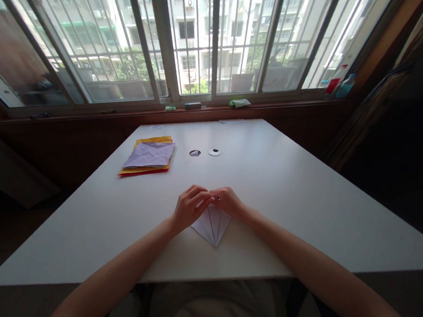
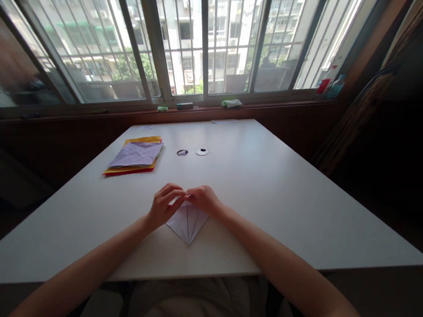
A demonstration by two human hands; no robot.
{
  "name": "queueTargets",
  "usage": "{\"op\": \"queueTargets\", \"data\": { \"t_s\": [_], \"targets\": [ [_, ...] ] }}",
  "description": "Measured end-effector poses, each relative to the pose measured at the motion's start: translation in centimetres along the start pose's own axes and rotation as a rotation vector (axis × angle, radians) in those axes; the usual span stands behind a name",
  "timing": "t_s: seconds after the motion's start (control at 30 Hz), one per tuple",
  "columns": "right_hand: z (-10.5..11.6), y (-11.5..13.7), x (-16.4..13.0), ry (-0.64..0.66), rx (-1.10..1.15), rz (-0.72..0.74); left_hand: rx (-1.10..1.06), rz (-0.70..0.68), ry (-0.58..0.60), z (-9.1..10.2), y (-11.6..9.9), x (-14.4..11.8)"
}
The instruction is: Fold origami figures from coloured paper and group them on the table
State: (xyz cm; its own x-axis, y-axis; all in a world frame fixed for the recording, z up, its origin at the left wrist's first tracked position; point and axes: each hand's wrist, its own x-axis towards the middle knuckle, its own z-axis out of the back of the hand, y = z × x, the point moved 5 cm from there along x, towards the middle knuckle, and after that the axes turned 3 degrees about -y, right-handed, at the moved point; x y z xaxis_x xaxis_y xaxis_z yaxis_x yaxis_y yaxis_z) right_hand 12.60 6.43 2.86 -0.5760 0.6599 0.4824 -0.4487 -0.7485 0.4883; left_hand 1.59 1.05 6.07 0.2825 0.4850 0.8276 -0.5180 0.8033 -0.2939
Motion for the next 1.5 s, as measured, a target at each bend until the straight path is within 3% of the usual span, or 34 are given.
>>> {"op": "queueTargets", "data": {
  "t_s": [0.2,0.43,0.73,1.5],
  "targets": [
    [-0.2,-0.3,0.0,0.005,0.035,-0.006,-0.170,0.304,-0.105,0.3,1.4,0.4],
    [-0.1,-0.3,0.0,-0.010,-0.011,-0.040,-0.359,0.524,-0.069,-0.2,2.7,0.2],
    [0.0,-0.4,-0.1,-0.013,-0.012,-0.033,-0.565,0.624,-0.021,-0.4,2.6,0.4],
    [0.0,-0.5,-0.2,-0.036,-0.016,-0.022,-0.571,0.627,-0.011,-0.5,3.0,0.3]
  ]
}}
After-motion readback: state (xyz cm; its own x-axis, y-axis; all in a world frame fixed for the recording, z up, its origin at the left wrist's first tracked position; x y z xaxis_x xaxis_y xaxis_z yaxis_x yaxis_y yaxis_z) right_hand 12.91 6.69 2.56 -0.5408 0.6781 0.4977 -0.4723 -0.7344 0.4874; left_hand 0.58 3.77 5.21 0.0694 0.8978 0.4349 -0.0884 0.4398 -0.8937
